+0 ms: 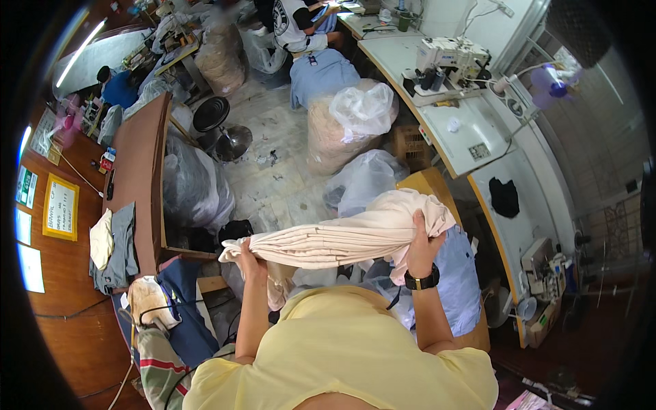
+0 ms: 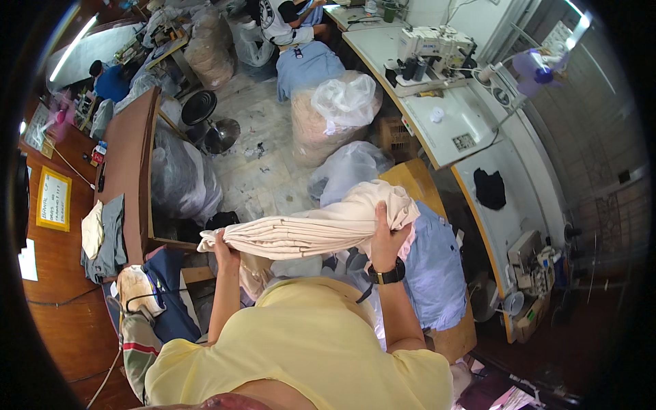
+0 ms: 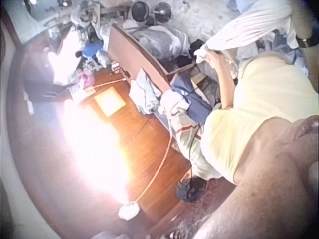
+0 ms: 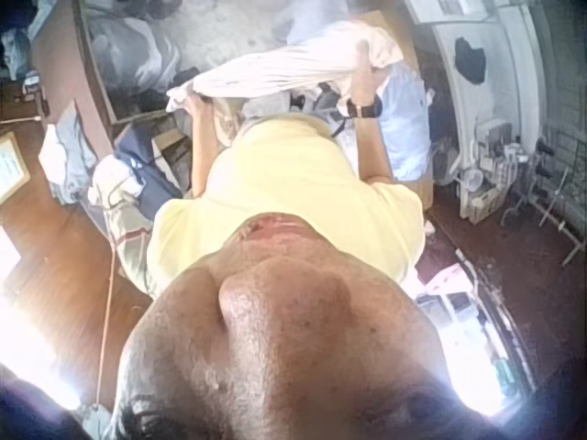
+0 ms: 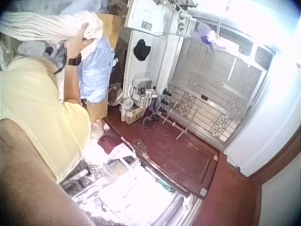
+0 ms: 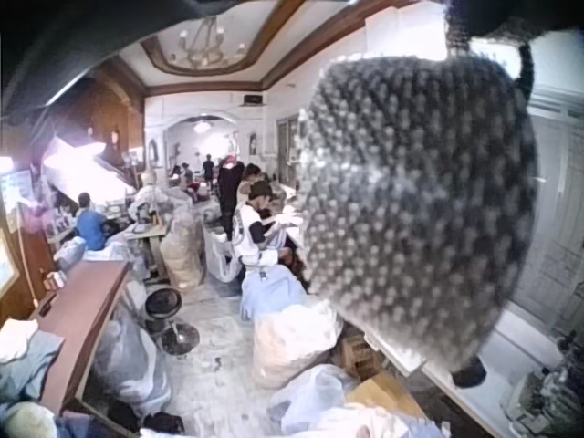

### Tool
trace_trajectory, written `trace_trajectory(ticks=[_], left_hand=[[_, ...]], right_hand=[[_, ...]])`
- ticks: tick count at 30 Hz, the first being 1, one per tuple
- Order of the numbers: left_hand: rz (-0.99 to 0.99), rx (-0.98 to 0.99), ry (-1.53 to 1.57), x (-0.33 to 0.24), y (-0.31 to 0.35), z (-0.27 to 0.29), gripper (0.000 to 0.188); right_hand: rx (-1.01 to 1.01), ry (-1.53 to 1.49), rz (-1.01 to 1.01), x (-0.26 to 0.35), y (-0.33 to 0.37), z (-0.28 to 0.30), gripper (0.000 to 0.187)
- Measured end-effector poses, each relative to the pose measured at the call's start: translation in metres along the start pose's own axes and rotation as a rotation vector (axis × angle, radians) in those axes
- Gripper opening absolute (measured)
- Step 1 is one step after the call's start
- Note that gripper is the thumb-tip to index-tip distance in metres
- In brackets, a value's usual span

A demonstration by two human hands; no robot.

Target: The person irons a light-colored garment on a pink ironing board using an iron, then folds the garment and places it onto a pile of other clothes.

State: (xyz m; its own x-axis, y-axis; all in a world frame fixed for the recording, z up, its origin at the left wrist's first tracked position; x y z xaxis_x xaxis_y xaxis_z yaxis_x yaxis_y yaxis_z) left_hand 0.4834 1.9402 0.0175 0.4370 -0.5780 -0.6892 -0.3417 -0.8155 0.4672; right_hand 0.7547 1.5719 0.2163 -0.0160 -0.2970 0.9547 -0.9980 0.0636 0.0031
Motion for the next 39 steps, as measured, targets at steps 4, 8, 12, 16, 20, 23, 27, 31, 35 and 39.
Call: trace_trajectory(ticks=[4, 8, 12, 16, 20, 23, 27, 31, 35, 39], left_hand=[[-0.124, -0.078, 0.022, -0.023, -0.046, -0.036, 0.023], [-0.102, -0.032, -0.005, -0.048, -0.094, -0.085, 0.038], [-0.064, 0.038, -0.004, -0.072, -0.148, -0.15, 0.036], [-0.025, 0.197, -0.06, -0.097, -0.24, -0.194, 0.033], [0.028, 0.234, -0.135, -0.129, -0.314, -0.257, 0.032], [0.051, 0.271, -0.177, -0.14, -0.376, -0.288, 0.034], [0.089, 0.372, -0.253, -0.148, -0.443, -0.356, 0.037], [0.094, 0.402, -0.3, -0.137, -0.487, -0.433, 0.037], [0.089, 0.447, -0.32, -0.117, -0.525, -0.512, 0.038], [0.129, 0.528, -0.372, -0.094, -0.55, -0.576, 0.038]], right_hand=[[0.066, 0.085, -0.023, -0.017, -0.063, -0.061, 0.044], [0.057, 0.014, 0.005, -0.026, -0.113, -0.129, 0.048], [0.007, 0.055, 0.083, -0.036, -0.167, -0.196, 0.046], [-0.114, 0.008, 0.098, -0.059, -0.211, -0.256, 0.048], [-0.223, -0.043, 0.086, -0.076, -0.243, -0.31, 0.05], [-0.286, -0.034, 0.113, -0.089, -0.262, -0.335, 0.049], [-0.391, -0.036, 0.107, -0.102, -0.275, -0.359, 0.047], [-0.437, -0.065, 0.092, -0.115, -0.301, -0.363, 0.041], [-0.515, -0.09, 0.154, -0.118, -0.331, -0.377, 0.03], [-0.61, -0.101, 0.092, -0.129, -0.355, -0.373, 0.027]])
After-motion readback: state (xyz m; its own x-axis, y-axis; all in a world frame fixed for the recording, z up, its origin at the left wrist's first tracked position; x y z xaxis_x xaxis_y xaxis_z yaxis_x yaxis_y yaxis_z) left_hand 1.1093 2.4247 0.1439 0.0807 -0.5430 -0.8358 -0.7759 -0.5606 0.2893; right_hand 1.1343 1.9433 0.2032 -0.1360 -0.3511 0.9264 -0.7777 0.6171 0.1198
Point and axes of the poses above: each hand's wrist, its own y-axis away from the middle knuckle, its own z-axis out of the back of the hand, x = y × z, the point moved 7 cm from there along -y, towards the middle knuckle, and after that the axes turned 3 degrees about -z, right-handed, at the moved point
